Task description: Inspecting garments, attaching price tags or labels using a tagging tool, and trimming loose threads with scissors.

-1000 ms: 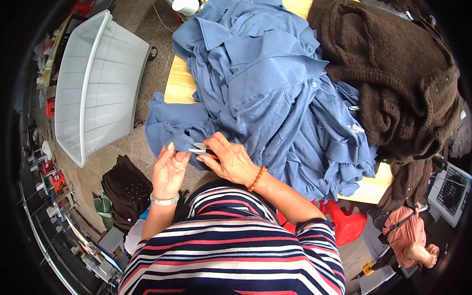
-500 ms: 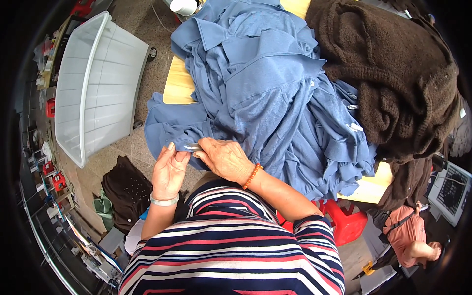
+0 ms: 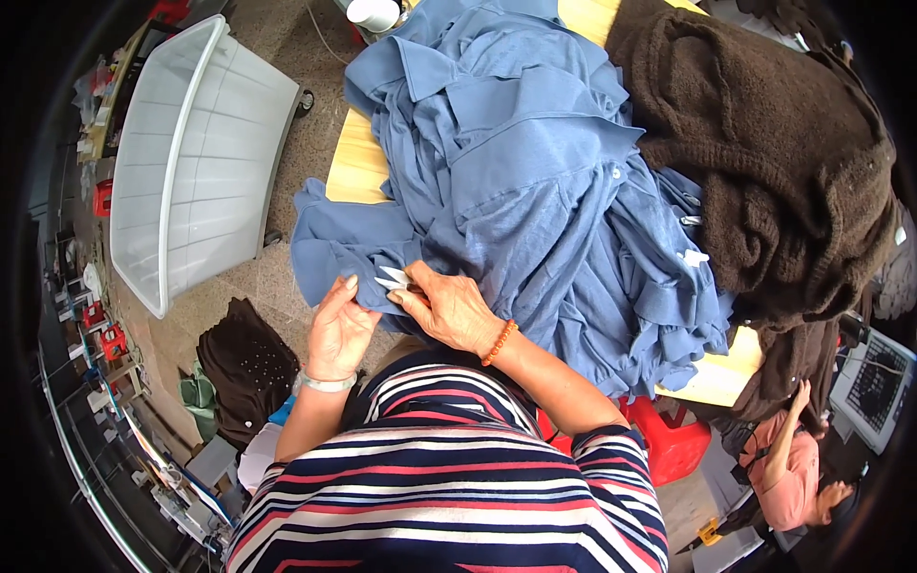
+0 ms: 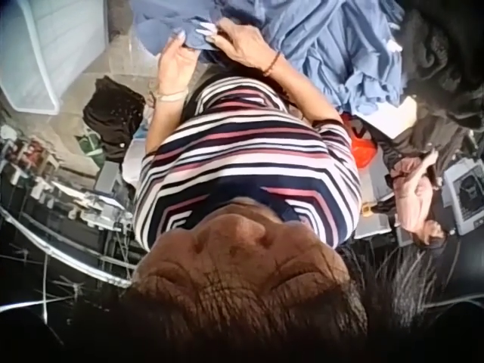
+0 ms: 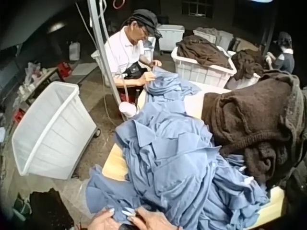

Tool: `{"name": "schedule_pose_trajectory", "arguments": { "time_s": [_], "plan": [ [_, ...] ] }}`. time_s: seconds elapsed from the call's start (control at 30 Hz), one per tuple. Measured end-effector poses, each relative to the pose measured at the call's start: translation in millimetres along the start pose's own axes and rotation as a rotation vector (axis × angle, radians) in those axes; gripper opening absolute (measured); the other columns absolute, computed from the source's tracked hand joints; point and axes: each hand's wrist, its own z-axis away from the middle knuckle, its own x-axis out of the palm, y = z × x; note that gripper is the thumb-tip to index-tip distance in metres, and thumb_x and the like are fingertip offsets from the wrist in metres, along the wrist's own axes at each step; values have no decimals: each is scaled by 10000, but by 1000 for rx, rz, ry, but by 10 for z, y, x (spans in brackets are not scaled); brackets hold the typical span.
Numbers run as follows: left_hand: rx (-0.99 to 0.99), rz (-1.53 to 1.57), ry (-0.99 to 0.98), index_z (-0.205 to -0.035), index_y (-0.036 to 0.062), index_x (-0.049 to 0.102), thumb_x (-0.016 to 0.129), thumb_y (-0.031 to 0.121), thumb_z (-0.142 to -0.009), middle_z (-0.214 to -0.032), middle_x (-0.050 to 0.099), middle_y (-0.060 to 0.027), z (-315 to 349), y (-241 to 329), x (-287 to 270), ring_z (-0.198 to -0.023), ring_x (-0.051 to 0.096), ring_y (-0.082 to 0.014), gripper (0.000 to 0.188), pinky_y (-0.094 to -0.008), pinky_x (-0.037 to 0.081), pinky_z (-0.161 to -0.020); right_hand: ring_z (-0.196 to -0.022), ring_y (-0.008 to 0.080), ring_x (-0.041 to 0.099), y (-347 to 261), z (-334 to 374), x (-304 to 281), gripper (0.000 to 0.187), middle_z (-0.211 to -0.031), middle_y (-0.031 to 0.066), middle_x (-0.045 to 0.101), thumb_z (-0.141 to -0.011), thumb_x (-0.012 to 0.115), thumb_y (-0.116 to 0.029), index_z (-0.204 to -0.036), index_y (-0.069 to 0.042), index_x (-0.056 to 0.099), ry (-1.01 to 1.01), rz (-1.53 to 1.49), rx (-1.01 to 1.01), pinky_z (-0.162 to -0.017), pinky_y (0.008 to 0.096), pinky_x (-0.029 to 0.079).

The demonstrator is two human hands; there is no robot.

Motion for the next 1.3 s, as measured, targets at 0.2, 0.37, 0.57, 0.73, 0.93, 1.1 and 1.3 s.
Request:
{"name": "schedule_pose_trajectory", "arguments": {
  "time_s": [0.2, 0.37, 0.57, 0.73, 0.93, 1.1, 1.3],
  "plan": [
    [3, -17, 27, -1120, 18, 576, 519, 134, -968, -1113, 634, -75, -8, 32, 12, -1069, 595, -186, 199, -357, 447, -971, -665, 378, 621, -10, 5, 14, 319, -702, 177, 617, -928, 579, -335, -970, -27, 511, -86, 38, -5, -572, 444, 467],
    [78, -58, 82, -1074, 33, 607, 546, 88, -954, -1072, 654, -69, 9, 56, 31, -1016, 617, -160, 146, -326, 470, -933, -634, 317, 610, -72, -43, -48, 294, -707, 145, 586, -922, 606, -282, -1002, -19, 504, -46, -7, -6, -576, 389, 469],
    [178, -176, 21, -1069, 24, 615, 558, 72, -948, -1046, 657, -69, 68, 30, 46, -968, 621, -145, 142, -288, 481, -892, -663, 372, 619, -254, -169, -98, 324, -713, 177, 605, -925, 584, -318, -988, -14, 491, -55, 28, -81, -559, 437, 467],
    [223, -244, 5, -1065, 6, 615, 567, 82, -948, -1033, 657, -73, 90, 15, 60, -939, 620, -136, 148, -269, 478, -874, -659, 390, 603, -322, -212, -50, 286, -724, 192, 597, -927, 572, -291, -929, -20, 479, -13, 135, -155, -538, 452, 451],
    [236, -309, -13, -1072, -1, 609, 564, 92, -951, -1037, 653, -76, 85, 17, 31, -949, 613, -133, 159, -272, 470, -883, -641, 401, 586, -298, -214, -50, 266, -722, 183, 599, -931, 560, -281, -909, -31, 472, -6, 154, -168, -526, 466, 443],
    [162, -149, -26, -1126, 12, 575, 524, 141, -973, -1110, 629, -78, 36, 31, 45, -1025, 592, -151, 206, -309, 448, -938, -635, 386, 598, -235, -198, -39, 268, -675, 178, 584, -929, 589, -267, -964, -18, 498, 4, 27, -3, -549, 441, 448],
    [37, 13, 155, -1162, 33, 556, 447, 306, -1000, -1152, 608, -73, -80, 24, 89, -1107, 561, -187, 335, -341, 428, -982, -629, 387, 604, -108, -169, 36, 313, -653, 178, 581, -932, 581, -313, -954, -18, 476, -30, 1, 12, -554, 456, 446]
  ]
}}
